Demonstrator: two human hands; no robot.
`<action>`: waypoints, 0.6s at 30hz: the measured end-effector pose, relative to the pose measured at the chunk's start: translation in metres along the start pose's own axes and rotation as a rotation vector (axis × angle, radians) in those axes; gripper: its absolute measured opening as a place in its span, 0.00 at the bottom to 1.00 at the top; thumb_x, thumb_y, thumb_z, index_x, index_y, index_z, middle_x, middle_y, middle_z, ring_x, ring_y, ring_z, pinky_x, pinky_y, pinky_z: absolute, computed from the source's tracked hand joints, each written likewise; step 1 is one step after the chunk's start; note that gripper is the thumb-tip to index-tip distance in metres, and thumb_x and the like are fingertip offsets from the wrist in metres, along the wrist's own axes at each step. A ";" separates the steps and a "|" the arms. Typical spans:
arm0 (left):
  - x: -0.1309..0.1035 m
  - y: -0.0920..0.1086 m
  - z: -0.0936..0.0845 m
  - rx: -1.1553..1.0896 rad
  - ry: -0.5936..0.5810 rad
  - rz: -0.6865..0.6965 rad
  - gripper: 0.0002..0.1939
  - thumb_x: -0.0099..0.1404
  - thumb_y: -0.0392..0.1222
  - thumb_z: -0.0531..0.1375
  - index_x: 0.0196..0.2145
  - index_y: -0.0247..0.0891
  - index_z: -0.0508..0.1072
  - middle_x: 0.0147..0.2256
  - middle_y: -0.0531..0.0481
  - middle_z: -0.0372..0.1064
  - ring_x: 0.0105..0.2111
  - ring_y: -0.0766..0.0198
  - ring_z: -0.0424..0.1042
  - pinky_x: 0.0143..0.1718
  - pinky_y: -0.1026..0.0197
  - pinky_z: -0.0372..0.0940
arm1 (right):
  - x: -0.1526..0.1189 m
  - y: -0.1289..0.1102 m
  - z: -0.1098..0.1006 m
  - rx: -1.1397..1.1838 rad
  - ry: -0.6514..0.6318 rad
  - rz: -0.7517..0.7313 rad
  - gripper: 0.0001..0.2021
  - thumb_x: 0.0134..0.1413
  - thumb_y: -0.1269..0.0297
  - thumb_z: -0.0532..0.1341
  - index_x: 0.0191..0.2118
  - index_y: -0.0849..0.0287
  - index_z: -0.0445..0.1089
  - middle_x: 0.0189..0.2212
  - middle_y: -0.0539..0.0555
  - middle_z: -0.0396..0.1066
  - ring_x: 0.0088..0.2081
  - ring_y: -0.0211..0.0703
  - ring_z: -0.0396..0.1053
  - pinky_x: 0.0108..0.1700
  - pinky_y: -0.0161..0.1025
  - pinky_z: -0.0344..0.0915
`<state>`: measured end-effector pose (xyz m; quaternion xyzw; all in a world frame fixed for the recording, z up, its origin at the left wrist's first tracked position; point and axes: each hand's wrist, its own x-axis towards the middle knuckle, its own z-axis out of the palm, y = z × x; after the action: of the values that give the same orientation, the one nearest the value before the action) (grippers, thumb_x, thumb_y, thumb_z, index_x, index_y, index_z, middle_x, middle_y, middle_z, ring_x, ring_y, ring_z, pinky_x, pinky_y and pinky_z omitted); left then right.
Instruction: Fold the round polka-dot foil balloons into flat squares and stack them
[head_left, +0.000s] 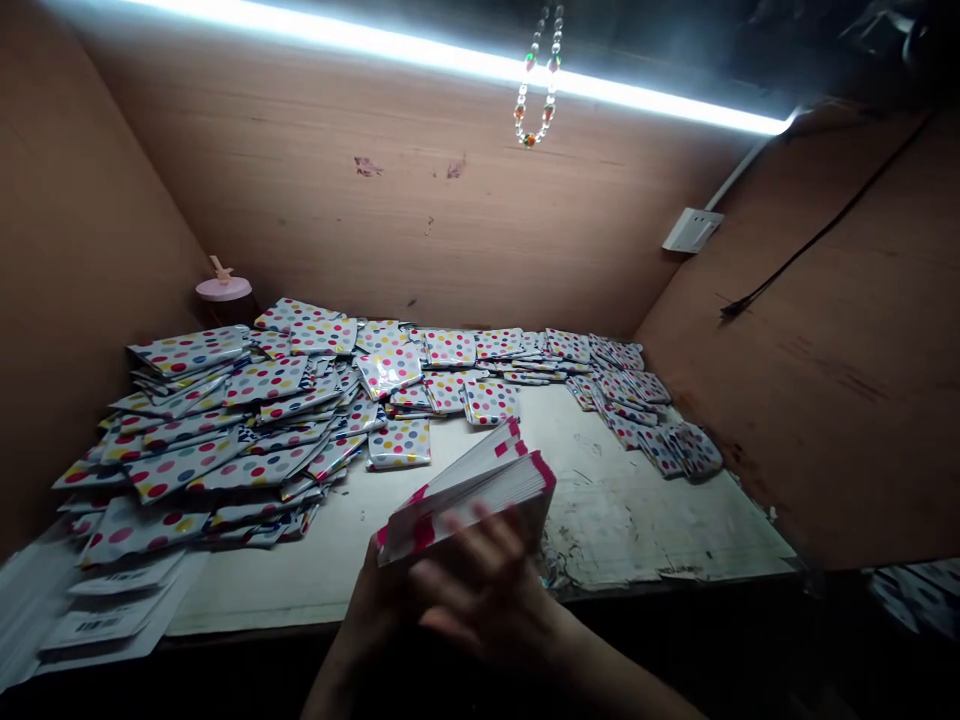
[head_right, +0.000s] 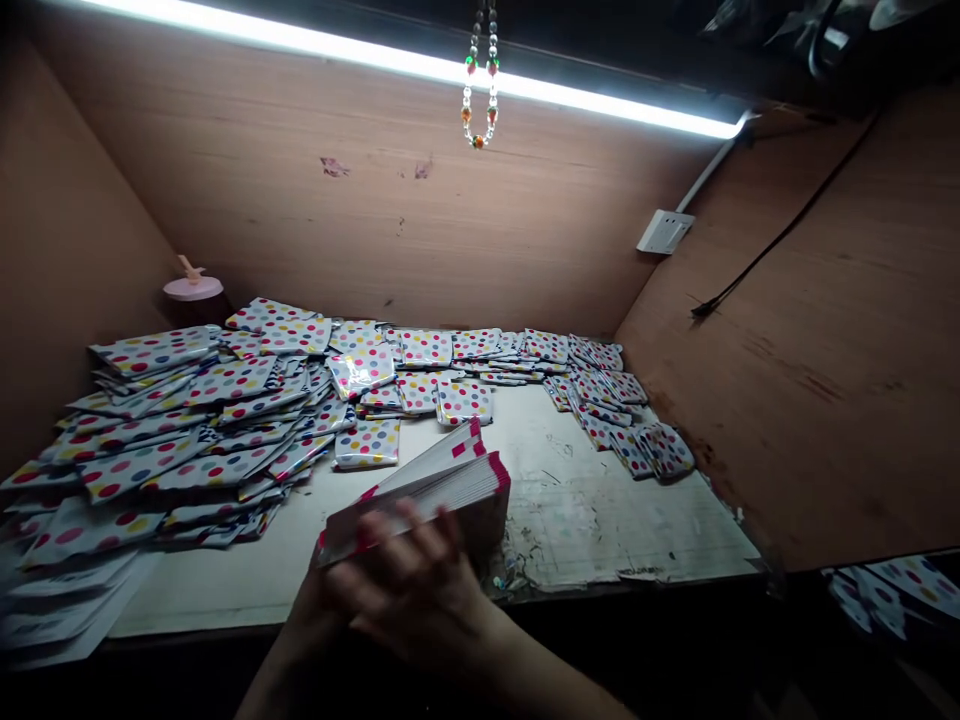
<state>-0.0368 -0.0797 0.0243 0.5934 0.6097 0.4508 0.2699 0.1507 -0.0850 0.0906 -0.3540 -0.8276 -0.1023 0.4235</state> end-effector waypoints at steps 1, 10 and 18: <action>0.004 0.000 0.003 -0.054 -0.035 0.002 0.27 0.59 0.55 0.58 0.50 0.34 0.71 0.44 0.41 0.74 0.41 0.54 0.75 0.39 0.56 0.72 | -0.006 0.013 -0.013 0.026 0.084 0.191 0.29 0.51 0.55 0.65 0.58 0.47 0.60 0.61 0.55 0.56 0.63 0.56 0.49 0.63 0.58 0.48; 0.006 -0.005 0.011 -0.323 -0.264 0.010 0.34 0.50 0.45 0.69 0.54 0.43 0.66 0.53 0.46 0.67 0.52 0.48 0.68 0.50 0.51 0.68 | -0.046 0.085 -0.039 0.786 0.130 0.938 0.22 0.65 0.53 0.46 0.58 0.53 0.64 0.60 0.54 0.60 0.62 0.51 0.54 0.63 0.51 0.50; 0.004 -0.001 0.020 -0.287 -0.164 -0.049 0.35 0.49 0.51 0.68 0.53 0.40 0.67 0.50 0.45 0.69 0.51 0.47 0.69 0.48 0.51 0.70 | -0.047 0.093 -0.040 0.847 0.196 1.045 0.21 0.64 0.52 0.49 0.57 0.53 0.65 0.51 0.55 0.65 0.54 0.49 0.63 0.56 0.46 0.59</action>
<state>-0.0205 -0.0707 0.0157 0.5683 0.5294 0.4766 0.4118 0.2571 -0.0593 0.0666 -0.5003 -0.4742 0.4170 0.5924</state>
